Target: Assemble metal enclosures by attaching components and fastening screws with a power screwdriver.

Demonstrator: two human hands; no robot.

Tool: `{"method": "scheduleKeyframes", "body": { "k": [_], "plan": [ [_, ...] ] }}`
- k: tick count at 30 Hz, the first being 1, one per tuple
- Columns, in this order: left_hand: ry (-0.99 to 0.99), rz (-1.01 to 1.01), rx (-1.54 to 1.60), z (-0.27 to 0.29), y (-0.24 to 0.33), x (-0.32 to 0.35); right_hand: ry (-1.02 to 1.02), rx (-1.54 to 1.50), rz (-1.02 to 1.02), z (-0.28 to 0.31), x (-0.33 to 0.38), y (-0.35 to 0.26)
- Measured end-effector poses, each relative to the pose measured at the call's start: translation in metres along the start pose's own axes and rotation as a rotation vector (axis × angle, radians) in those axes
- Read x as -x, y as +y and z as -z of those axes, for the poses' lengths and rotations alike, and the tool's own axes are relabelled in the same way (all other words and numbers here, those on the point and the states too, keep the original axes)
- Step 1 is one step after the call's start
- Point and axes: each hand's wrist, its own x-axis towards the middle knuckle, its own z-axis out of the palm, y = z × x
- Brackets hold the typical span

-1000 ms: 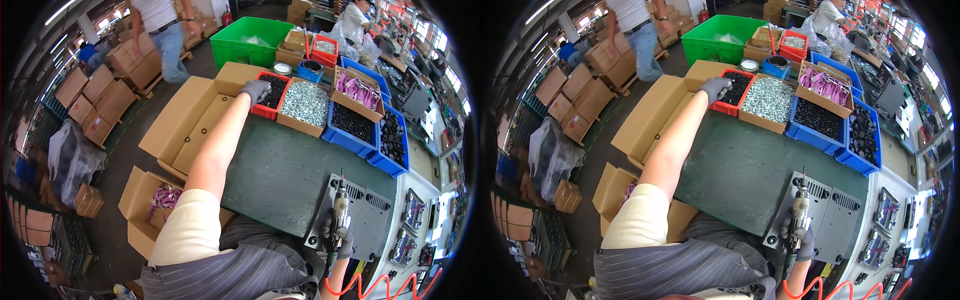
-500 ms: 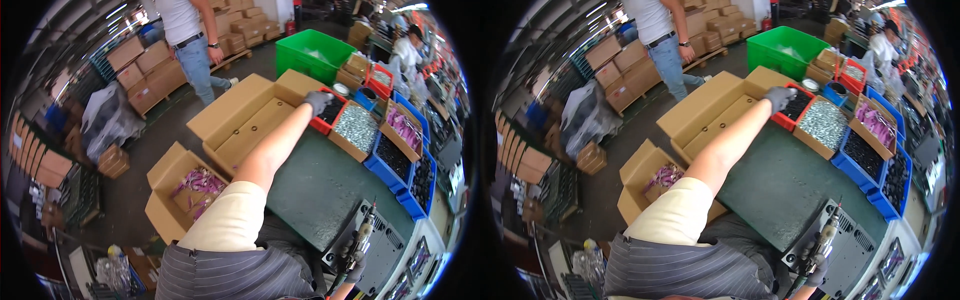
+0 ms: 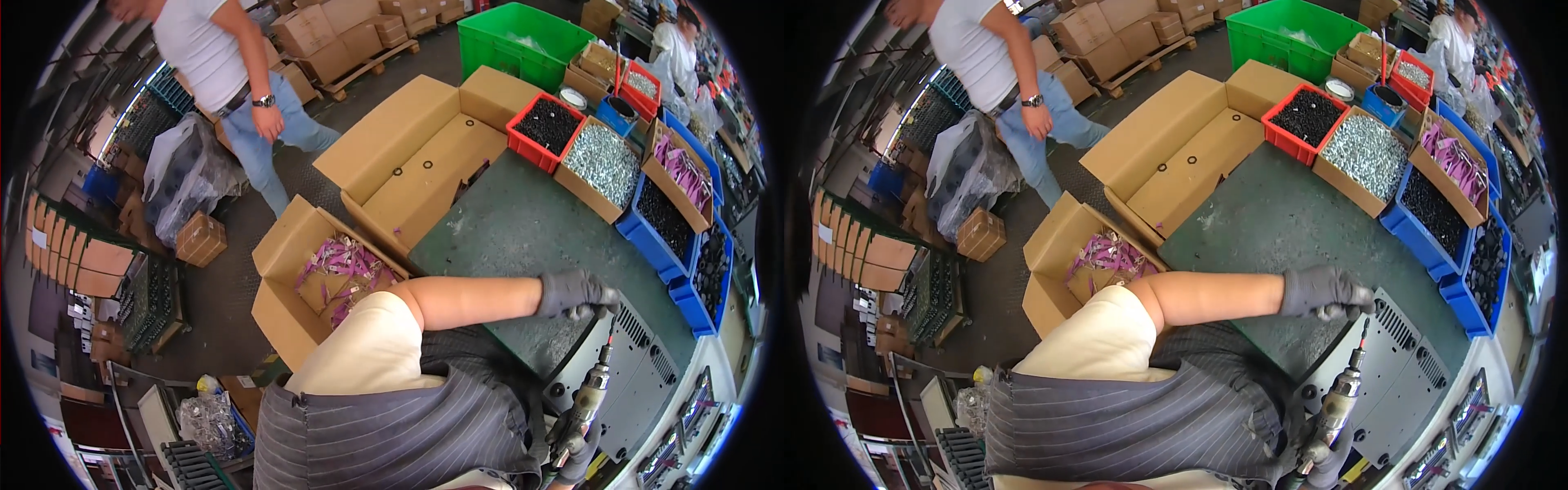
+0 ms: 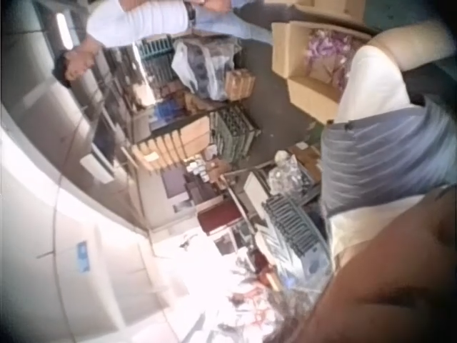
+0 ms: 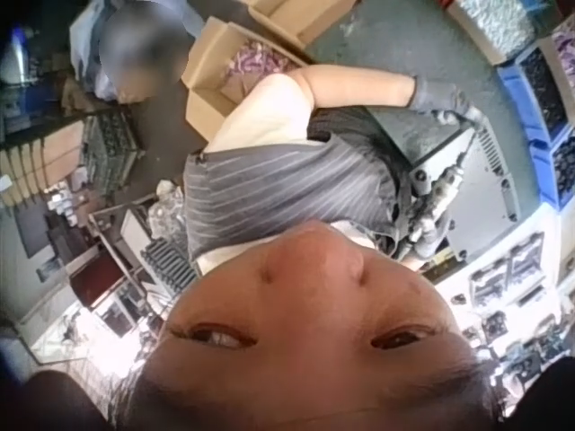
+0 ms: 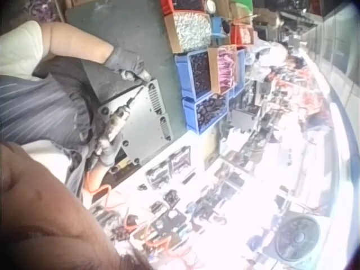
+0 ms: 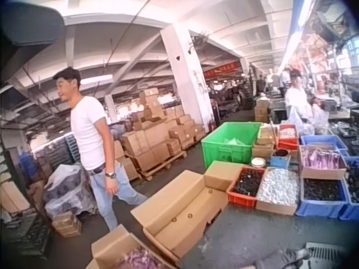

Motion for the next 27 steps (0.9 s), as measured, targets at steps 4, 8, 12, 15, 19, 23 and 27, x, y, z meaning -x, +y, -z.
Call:
{"method": "scheduleKeyframes", "body": {
  "k": [4,8,12,15,19,23,27],
  "plan": [
    [-0.075,-0.012,-0.065,-0.028,-0.014,0.002,0.106,0.039,0.009,-0.007,0.022,-0.005],
    [-0.098,-0.013,-0.057,-0.037,-0.022,-0.002,0.073,-0.052,0.027,-0.004,0.033,-0.007],
    [-0.093,-0.03,-0.147,-0.048,-0.026,-0.004,0.042,-0.139,0.03,0.003,0.041,0.003],
    [-0.122,-0.061,-0.298,-0.052,-0.022,-0.007,0.165,-0.01,0.078,0.008,0.045,0.018],
    [-0.096,-0.089,-0.571,-0.062,-0.02,-0.018,0.166,-0.006,0.077,0.014,0.049,0.022],
    [-0.152,-0.041,-0.662,-0.083,-0.019,-0.025,0.258,0.075,0.084,0.005,0.056,0.016],
    [-0.207,-0.011,-0.694,-0.086,-0.032,-0.029,0.259,-0.084,0.119,0.01,0.062,0.03]
  ]
}}
